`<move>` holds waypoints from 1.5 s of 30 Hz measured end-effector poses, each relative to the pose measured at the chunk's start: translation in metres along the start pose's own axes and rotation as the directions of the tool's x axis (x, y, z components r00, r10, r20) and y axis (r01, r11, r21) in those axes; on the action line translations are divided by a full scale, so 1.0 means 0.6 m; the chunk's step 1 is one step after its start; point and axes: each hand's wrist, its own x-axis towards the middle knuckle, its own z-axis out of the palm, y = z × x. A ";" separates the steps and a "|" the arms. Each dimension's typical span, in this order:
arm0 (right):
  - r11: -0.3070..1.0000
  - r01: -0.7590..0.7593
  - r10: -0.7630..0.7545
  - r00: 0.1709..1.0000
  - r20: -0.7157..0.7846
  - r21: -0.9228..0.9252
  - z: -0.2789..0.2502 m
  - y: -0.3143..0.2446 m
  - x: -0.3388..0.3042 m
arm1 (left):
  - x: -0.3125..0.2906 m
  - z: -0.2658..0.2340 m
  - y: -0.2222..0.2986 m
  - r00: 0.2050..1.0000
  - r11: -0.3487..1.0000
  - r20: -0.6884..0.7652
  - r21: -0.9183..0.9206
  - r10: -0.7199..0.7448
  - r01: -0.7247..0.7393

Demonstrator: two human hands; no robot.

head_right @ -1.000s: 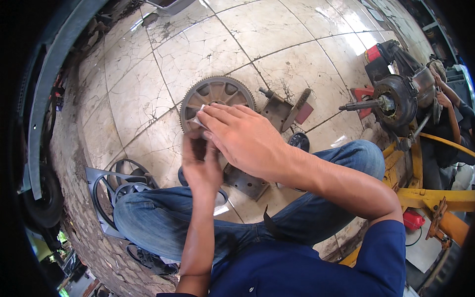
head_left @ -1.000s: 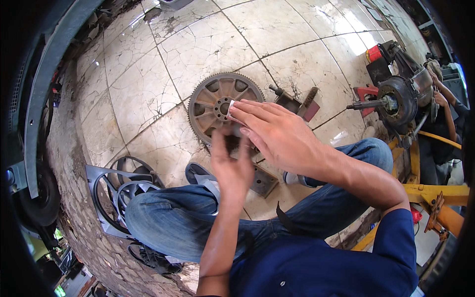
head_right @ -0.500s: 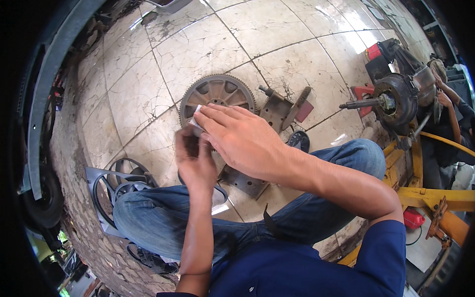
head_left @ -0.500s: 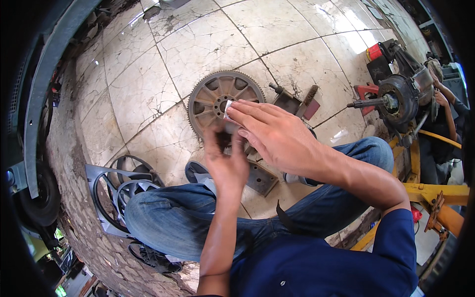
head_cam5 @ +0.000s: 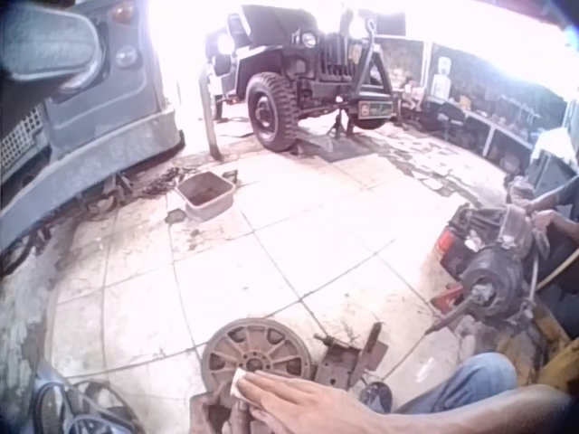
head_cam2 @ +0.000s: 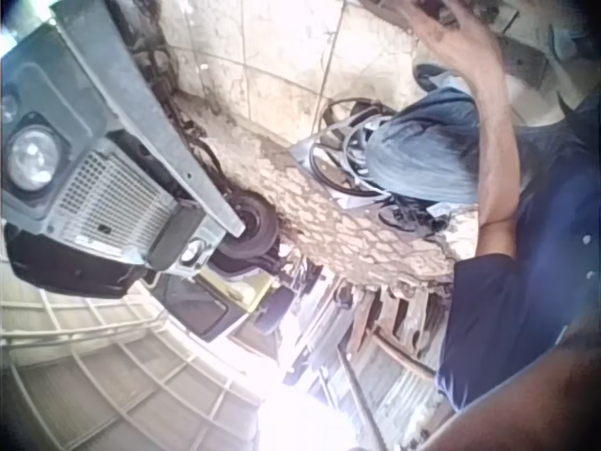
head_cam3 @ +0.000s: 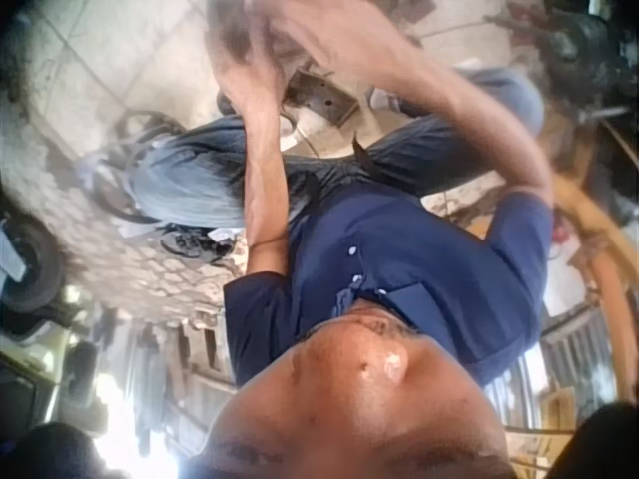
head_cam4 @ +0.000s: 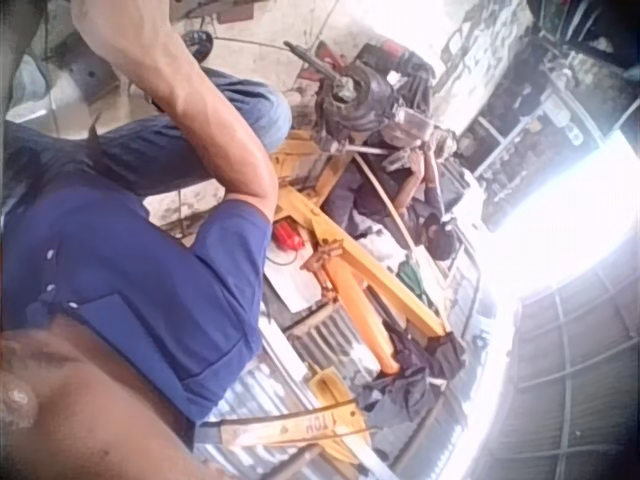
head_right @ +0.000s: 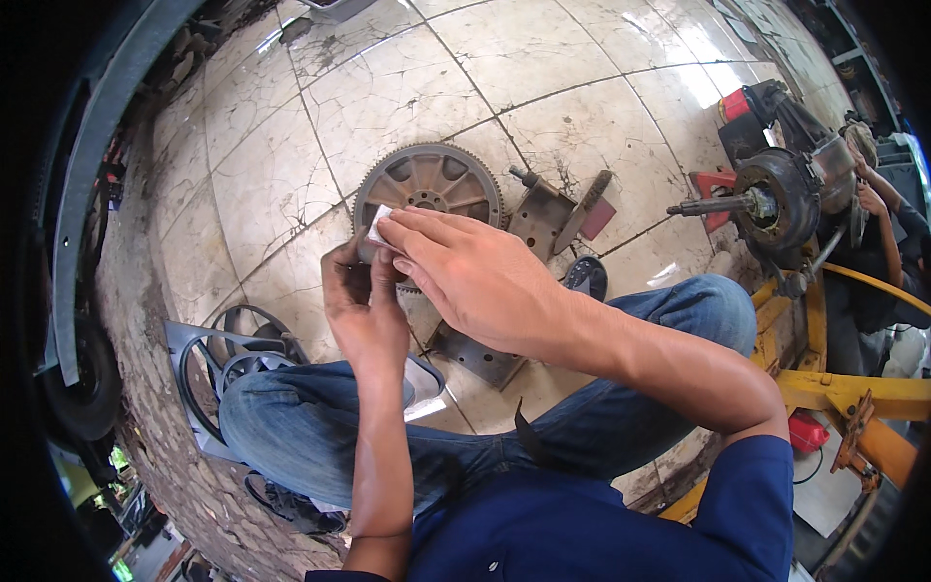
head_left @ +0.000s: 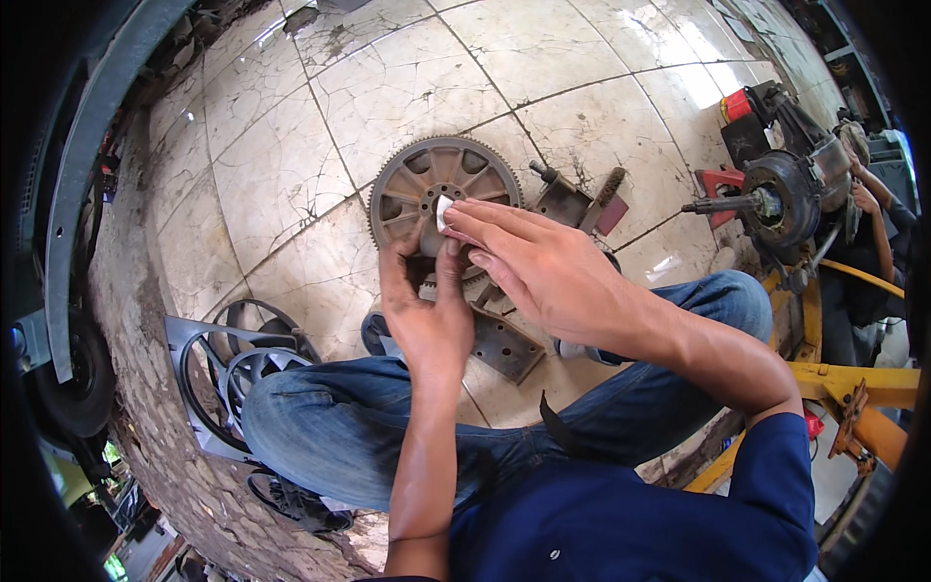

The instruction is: The person sits on the floor and uses a sanding block to smooth a small cylindrical metal part. They repeatedly rub the part against the sanding block, rotate it, and inspect the surface. A larger gear-like metal part rests nearby on the floor.

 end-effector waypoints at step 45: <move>0.999 -0.026 0.027 1.000 -0.011 0.025 0.002 0.001 0.003 | -0.004 0.011 -0.006 0.995 0.983 0.096 0.177 0.029 -0.046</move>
